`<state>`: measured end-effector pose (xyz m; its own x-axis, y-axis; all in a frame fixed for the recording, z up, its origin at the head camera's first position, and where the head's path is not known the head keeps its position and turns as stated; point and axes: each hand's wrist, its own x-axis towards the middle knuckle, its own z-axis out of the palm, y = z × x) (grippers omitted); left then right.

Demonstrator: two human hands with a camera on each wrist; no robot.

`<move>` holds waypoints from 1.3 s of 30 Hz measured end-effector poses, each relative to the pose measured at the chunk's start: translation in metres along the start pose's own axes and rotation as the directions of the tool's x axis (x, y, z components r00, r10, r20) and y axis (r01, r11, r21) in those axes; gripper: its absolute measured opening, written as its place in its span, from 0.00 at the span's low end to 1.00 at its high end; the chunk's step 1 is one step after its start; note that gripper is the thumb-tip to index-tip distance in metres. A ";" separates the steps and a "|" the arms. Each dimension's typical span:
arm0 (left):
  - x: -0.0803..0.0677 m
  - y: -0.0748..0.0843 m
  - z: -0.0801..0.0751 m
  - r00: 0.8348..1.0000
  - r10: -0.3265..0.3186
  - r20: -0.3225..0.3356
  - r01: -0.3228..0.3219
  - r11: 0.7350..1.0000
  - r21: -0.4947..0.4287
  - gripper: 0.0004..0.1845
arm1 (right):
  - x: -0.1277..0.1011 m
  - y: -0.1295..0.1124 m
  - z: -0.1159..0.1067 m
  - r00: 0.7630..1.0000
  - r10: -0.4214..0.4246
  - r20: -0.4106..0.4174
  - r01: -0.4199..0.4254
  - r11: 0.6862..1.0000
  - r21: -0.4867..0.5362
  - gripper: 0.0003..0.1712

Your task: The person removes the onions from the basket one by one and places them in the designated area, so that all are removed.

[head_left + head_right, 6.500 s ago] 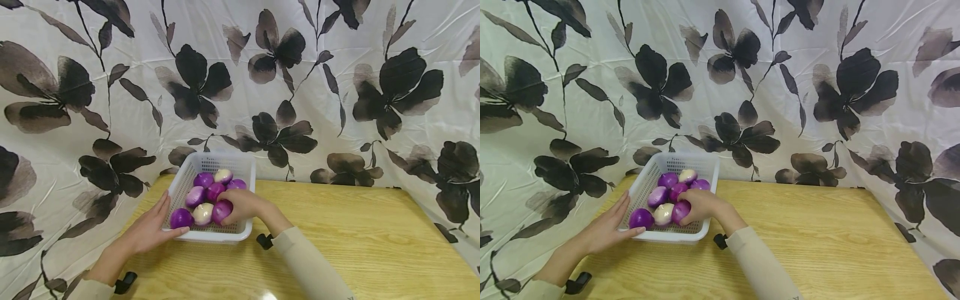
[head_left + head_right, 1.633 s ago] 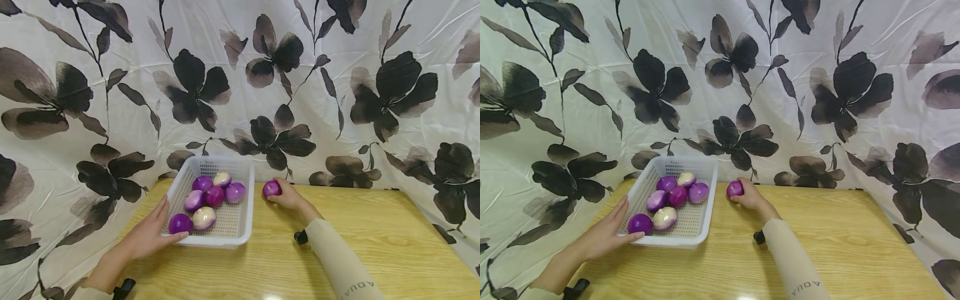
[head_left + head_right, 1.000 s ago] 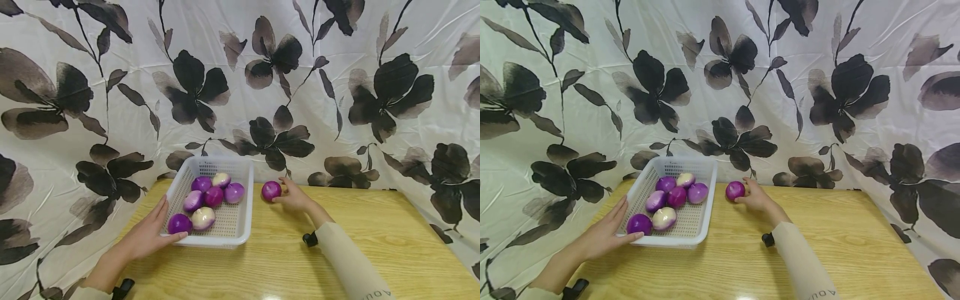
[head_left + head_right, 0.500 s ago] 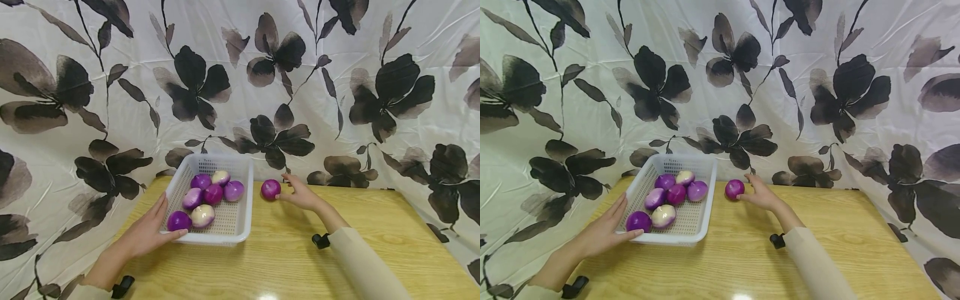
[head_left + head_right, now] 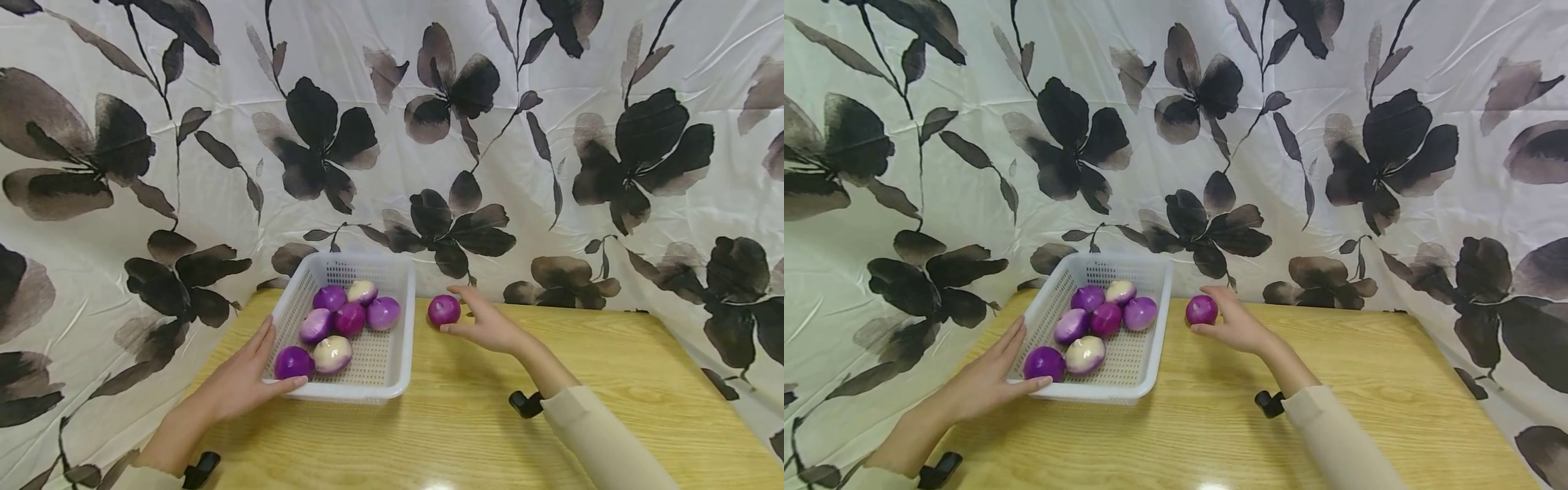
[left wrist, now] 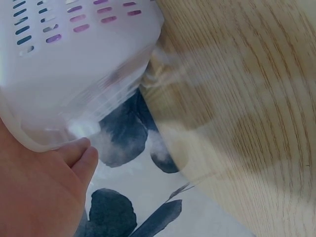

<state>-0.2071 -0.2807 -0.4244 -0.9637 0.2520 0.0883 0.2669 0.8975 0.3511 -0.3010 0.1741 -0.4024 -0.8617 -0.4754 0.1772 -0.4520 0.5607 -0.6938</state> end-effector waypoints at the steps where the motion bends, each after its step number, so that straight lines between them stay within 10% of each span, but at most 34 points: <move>1: 0.000 0.000 0.000 1.000 0.000 0.001 0.000 1.000 -0.002 0.66 | 0.000 -0.001 0.001 1.000 -0.016 -0.002 0.016 1.000 -0.004 0.48; 22: 0.000 0.002 -0.001 1.000 -0.015 0.012 0.015 1.000 0.000 0.67 | -0.001 -0.039 0.022 0.974 -0.222 0.044 0.223 0.974 -0.026 0.43; 39: 0.001 0.003 -0.001 1.000 -0.021 0.014 0.021 1.000 -0.003 0.67 | 0.007 -0.062 0.044 0.972 -0.205 0.112 0.199 0.978 0.067 0.42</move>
<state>-0.2073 -0.2778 -0.4223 -0.9689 0.2379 0.0683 0.2465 0.9016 0.3556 -0.2688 0.1058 -0.3890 -0.7191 -0.6534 0.2365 -0.5978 0.4082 -0.6900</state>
